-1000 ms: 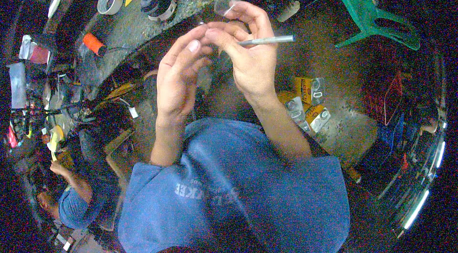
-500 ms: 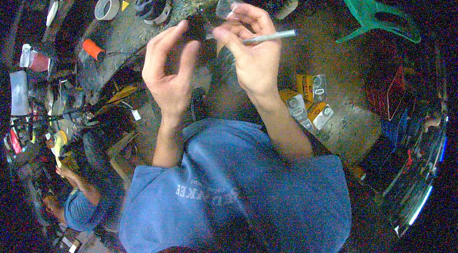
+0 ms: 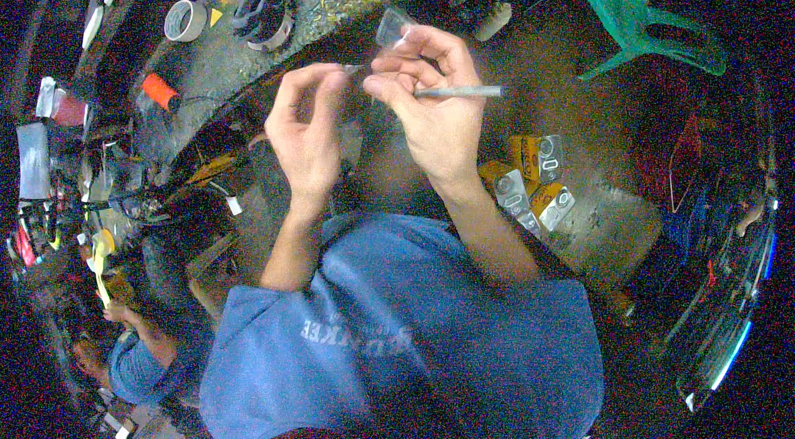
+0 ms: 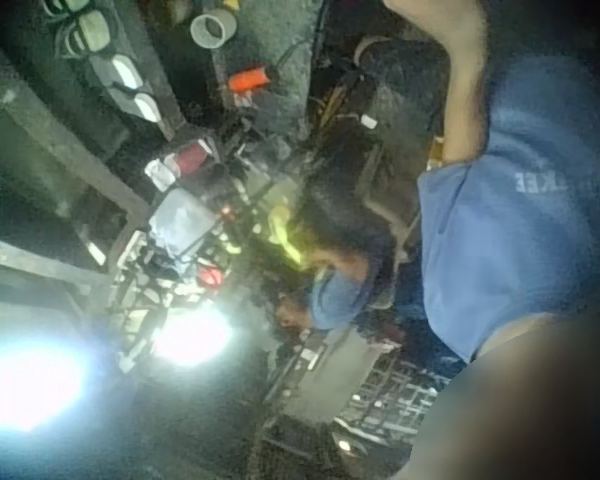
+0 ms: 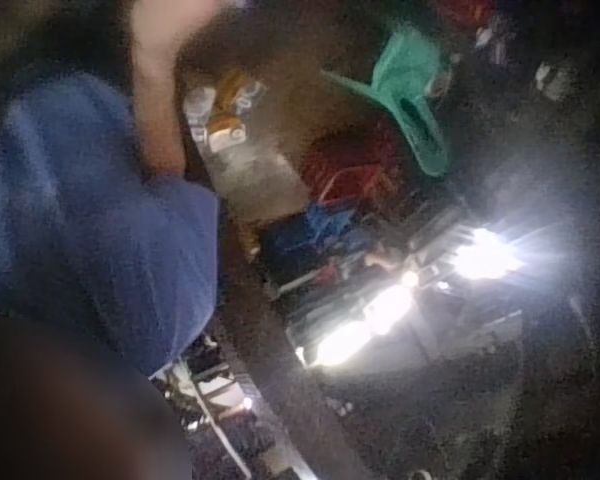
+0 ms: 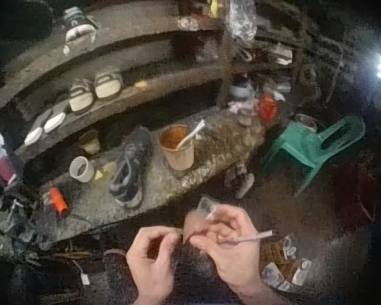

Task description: The person applies a yellow rubber patch to the heel of a sneaker sole, then uses tape and a metal tool to mark and cut the sole. They continue to trim and adjust the sole with the tool while seated on the floor.

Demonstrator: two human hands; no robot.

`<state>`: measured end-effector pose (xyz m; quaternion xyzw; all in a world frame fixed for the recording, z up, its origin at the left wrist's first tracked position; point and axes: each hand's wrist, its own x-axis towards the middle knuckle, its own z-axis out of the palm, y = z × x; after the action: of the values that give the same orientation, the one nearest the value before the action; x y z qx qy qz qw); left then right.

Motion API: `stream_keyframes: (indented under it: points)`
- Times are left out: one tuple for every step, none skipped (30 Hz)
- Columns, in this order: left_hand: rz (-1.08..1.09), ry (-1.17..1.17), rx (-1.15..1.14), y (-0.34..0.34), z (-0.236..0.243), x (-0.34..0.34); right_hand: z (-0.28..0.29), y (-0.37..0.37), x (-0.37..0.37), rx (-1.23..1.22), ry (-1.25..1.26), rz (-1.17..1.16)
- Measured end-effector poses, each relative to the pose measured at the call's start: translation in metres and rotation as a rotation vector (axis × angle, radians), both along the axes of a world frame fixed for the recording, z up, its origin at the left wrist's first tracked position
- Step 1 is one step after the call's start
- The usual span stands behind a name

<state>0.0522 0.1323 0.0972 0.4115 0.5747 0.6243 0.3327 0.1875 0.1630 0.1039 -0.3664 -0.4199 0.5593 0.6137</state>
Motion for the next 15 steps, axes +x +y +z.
stream_keyframes:
  points:
    - [-0.035,-0.018,-0.007,0.0,-0.001,0.0,-0.002,0.0,0.0,-0.011,0.048,0.022]
    - [-0.075,-0.031,0.005,0.0,-0.002,0.001,-0.004,0.001,-0.001,-0.02,0.045,0.02]
    - [-0.112,-0.05,-0.016,0.001,-0.002,0.002,-0.006,0.001,-0.001,-0.031,0.07,0.031]
    - [-0.175,-0.234,-0.084,-0.001,-0.001,0.003,-0.007,0.002,0.0,-0.058,0.096,0.034]
    - [-0.204,-0.282,-0.108,-0.003,0.0,0.003,-0.008,0.002,0.001,-0.086,0.122,0.036]
    - [-0.233,-0.33,-0.133,-0.005,0.002,0.002,-0.009,0.002,0.002,-0.083,0.132,0.048]
    - [-0.262,-0.378,-0.159,-0.006,0.003,0.001,-0.01,0.002,0.005,-0.081,0.143,0.06]
    - [-0.289,-0.217,-0.129,-0.005,0.004,-0.005,-0.01,0.002,0.008,-0.083,0.166,0.071]
    - [-0.371,-0.175,-0.095,-0.001,0.003,-0.013,-0.01,0.002,0.011,-0.091,0.147,0.108]
    - [-0.452,-0.132,-0.062,0.003,0.002,-0.022,-0.009,0.002,0.015,-0.102,0.142,0.144]
    - [-0.524,-0.102,-0.031,0.008,-0.001,-0.03,-0.009,0.002,0.019,-0.112,0.135,0.179]
    - [-0.585,-0.082,-0.107,0.012,-0.003,-0.036,-0.008,0.002,0.022,-0.142,0.139,0.206]
    - [-0.626,-0.136,-0.119,0.013,-0.006,-0.039,-0.008,0.003,0.024,-0.172,0.143,0.234]
    - [-0.653,-0.189,-0.149,0.013,-0.009,-0.041,-0.008,0.003,0.026,-0.201,0.151,0.265]
    - [-0.681,-0.242,-0.179,0.014,-0.012,-0.042,-0.007,0.003,0.028,-0.212,0.15,0.301]
